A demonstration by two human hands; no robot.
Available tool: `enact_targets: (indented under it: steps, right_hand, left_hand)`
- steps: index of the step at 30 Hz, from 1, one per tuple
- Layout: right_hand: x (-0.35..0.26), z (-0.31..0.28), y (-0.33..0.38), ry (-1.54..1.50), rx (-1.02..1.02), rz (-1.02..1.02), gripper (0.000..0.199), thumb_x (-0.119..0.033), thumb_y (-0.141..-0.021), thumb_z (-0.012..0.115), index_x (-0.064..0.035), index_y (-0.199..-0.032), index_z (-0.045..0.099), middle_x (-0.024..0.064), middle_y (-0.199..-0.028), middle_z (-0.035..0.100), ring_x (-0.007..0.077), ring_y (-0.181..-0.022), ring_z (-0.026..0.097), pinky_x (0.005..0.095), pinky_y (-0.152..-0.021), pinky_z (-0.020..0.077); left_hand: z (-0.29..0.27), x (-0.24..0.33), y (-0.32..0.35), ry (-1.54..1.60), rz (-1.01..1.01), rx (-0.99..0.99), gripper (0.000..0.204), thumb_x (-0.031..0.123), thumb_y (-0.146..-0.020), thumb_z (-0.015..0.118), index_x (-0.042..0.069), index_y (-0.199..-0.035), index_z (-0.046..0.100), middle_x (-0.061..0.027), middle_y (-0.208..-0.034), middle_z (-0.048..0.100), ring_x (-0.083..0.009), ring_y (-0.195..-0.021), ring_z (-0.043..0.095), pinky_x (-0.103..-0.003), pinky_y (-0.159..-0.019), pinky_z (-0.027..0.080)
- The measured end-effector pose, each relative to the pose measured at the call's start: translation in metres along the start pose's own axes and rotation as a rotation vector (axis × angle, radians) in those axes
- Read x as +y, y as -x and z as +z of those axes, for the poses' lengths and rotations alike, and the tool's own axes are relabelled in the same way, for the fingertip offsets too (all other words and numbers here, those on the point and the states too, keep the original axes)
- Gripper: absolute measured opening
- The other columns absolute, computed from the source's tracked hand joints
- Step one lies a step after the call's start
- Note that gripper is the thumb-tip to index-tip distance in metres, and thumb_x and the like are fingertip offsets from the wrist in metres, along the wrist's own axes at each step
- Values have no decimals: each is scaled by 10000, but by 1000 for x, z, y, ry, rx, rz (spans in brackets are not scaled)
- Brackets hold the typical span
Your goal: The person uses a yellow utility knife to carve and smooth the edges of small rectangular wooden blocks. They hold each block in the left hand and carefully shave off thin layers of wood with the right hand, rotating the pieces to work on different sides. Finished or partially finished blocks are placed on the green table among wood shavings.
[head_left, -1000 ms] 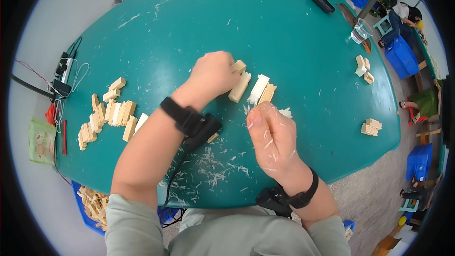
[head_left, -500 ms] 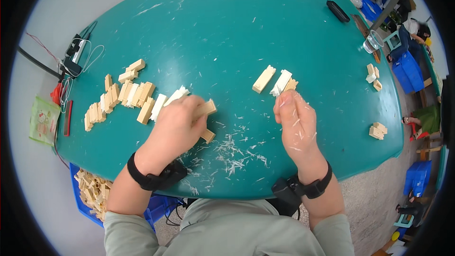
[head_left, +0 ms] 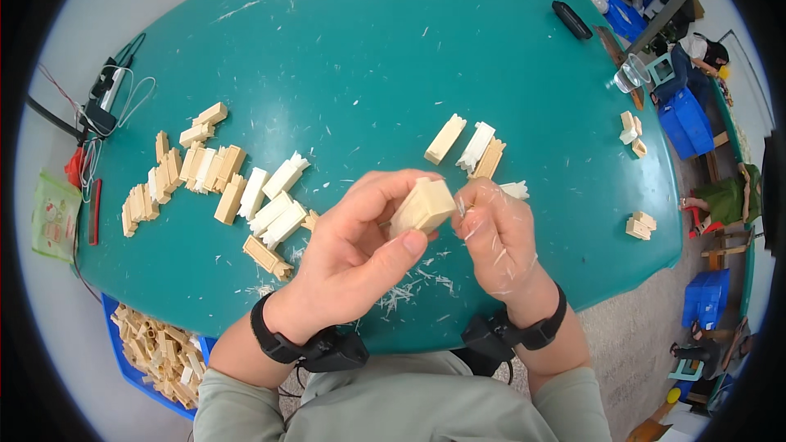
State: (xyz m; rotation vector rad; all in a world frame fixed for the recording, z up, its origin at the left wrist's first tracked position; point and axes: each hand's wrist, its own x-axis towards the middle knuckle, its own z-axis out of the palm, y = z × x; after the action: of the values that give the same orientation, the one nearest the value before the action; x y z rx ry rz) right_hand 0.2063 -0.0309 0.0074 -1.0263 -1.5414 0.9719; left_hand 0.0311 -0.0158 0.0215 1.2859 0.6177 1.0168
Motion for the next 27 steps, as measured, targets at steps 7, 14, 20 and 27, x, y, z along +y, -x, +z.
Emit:
enact_targets:
  steps: [7, 14, 20, 27]
  right_hand:
    - [-2, 6, -1, 110, -21, -1, 258, -240, -868, 577, -19, -745, 524, 81, -624, 486, 201, -536, 462, 294, -493, 369]
    - [-1, 11, 1, 187, -17, -24, 255, -229, -838, 622, -23, -723, 523, 89, -606, 481, 237, -521, 468, 318, -469, 363]
    - [-1, 12, 0, 256, -4, -102, 274, -243, -822, 640, -28, -706, 515, 93, -601, 487, 252, -510, 476, 327, -458, 364]
    - [0, 13, 0, 284, -9, -140, 277, -245, -820, 644, -35, -698, 510, 83, -605, 491, 247, -504, 473, 325, -449, 357]
  left_hand:
    - [-17, -13, 6, -22, 42, 64, 324, 2, -827, 582, -26, -1141, 504, -79, -1123, 457, -133, -987, 486, -271, -816, 440]
    - [-9, -17, 6, -294, 277, 192, 337, -73, -711, 646, -10, -1017, 521, -109, -1043, 474, -144, -878, 507, -249, -720, 430]
    - [-14, -17, 6, -564, 431, 195, 418, -65, -671, 682, -13, -1041, 494, -114, -987, 478, -158, -852, 501, -246, -683, 437]
    - [-14, -23, 7, -491, 462, 194, 454, -68, -661, 706, 7, -1039, 466, -116, -984, 479, -160, -848, 504, -250, -680, 457]
